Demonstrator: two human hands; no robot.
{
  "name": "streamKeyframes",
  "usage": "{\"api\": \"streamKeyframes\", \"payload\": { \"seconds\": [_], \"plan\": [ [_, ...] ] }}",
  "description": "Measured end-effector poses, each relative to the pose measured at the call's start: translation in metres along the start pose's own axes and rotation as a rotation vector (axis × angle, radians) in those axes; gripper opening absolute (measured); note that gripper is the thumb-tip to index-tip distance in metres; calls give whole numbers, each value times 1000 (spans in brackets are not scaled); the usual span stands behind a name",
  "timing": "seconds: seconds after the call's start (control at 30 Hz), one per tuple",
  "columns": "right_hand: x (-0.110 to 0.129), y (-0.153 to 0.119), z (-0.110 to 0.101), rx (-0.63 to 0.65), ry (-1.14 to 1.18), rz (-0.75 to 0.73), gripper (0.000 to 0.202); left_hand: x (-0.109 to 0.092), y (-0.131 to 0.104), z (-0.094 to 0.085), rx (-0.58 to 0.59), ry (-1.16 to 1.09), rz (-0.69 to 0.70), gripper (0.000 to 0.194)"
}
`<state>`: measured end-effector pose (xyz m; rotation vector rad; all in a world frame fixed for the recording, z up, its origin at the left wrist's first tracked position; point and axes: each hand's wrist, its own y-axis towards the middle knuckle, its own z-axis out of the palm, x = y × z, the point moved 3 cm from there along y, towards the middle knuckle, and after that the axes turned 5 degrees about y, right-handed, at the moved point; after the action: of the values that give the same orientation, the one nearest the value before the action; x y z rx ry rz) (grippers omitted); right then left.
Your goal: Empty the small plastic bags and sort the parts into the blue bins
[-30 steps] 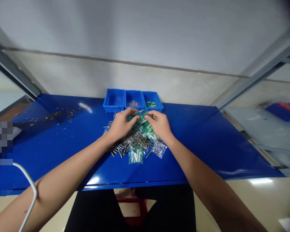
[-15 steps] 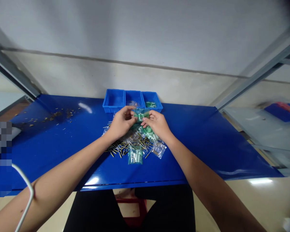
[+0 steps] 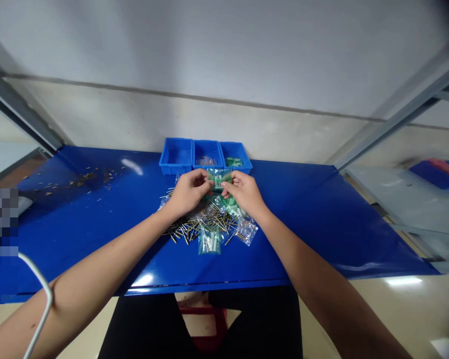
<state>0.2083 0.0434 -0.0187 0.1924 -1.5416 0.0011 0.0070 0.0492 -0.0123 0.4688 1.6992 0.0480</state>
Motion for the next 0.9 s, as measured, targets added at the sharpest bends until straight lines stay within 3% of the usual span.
{"api": "streamKeyframes", "payload": {
  "seconds": [0.17,0.3,0.47,0.57,0.67,0.9],
  "plan": [
    [-3,-3,-1,-40,-126,-68,26,-3,0,-2,-23,47,30,17],
    [0,-6,-4,-73,-197,-107,38,-3,-2,-2,-28,9,-60,10],
    [-2,-2,-5,-39,-11,-18,25,-11,-5,-1,-21,-55,-99,2],
    [-5,2,-7,-48,134,21,14,-14,-5,-2,-27,-76,-91,14],
    [-6,3,-10,-68,198,7,17,-11,-5,-1,-19,-50,-86,16],
    [-3,4,-14,-97,-51,-150,30,1,-5,4,-3,-58,-57,17]
  ]
}}
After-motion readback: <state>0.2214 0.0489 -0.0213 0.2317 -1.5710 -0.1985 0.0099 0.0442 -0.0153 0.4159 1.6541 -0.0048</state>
